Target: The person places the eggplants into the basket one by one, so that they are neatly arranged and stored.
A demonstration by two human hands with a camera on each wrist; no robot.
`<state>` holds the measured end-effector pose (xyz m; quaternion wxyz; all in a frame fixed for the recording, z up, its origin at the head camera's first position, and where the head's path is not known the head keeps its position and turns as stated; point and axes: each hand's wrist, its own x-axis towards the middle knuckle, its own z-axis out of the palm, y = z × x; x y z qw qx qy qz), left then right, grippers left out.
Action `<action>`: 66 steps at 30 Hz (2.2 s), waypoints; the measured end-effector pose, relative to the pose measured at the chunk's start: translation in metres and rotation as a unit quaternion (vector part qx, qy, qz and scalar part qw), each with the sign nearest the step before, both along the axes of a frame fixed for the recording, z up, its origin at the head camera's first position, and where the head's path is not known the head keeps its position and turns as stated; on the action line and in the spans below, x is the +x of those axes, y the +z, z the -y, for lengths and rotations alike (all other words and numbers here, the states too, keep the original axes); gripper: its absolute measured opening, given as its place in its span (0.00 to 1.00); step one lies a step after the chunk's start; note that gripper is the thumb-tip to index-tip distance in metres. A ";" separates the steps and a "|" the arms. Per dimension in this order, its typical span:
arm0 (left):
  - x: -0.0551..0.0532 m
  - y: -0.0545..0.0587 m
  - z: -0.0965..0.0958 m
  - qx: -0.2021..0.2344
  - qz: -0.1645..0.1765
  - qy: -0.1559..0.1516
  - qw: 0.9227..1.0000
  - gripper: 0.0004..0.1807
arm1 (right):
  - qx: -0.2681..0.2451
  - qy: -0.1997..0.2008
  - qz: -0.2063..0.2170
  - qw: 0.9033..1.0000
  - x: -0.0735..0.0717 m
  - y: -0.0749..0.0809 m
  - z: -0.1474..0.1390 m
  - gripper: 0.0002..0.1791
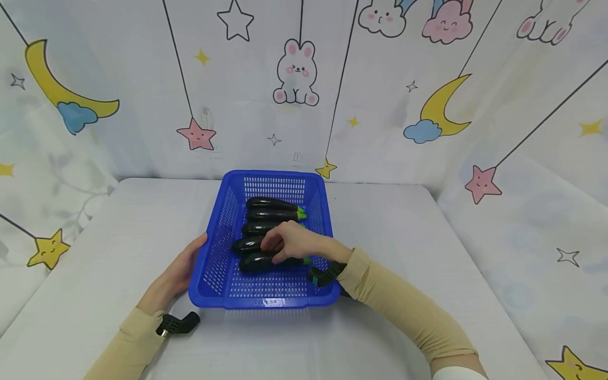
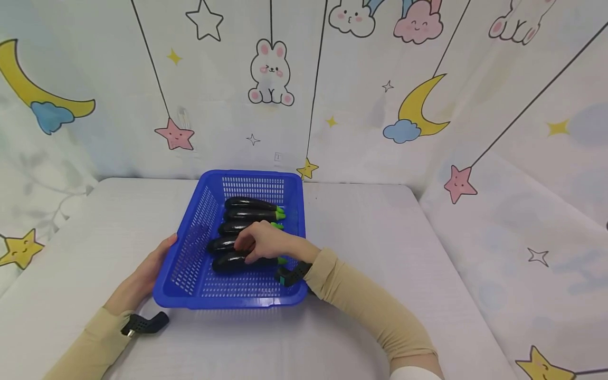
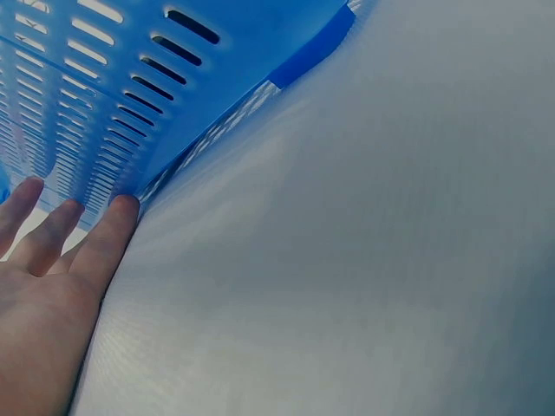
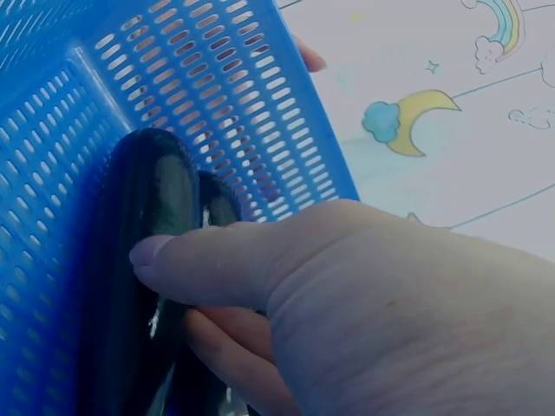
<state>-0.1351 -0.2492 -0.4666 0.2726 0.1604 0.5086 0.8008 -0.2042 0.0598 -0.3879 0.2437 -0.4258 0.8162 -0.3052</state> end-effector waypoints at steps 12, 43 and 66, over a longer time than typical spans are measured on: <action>0.000 0.002 -0.002 -0.083 0.000 0.039 0.996 0.42 | -0.023 0.003 0.008 1.000 -0.002 -0.001 -0.002 0.18; 0.001 -0.001 -0.002 -0.049 0.010 0.031 0.998 0.34 | -0.126 -0.041 -0.002 0.991 0.023 0.060 -0.050 0.19; 0.001 0.000 -0.003 -0.077 0.002 0.045 0.996 0.41 | -0.175 -0.149 -0.025 0.973 0.054 0.029 -0.138 0.17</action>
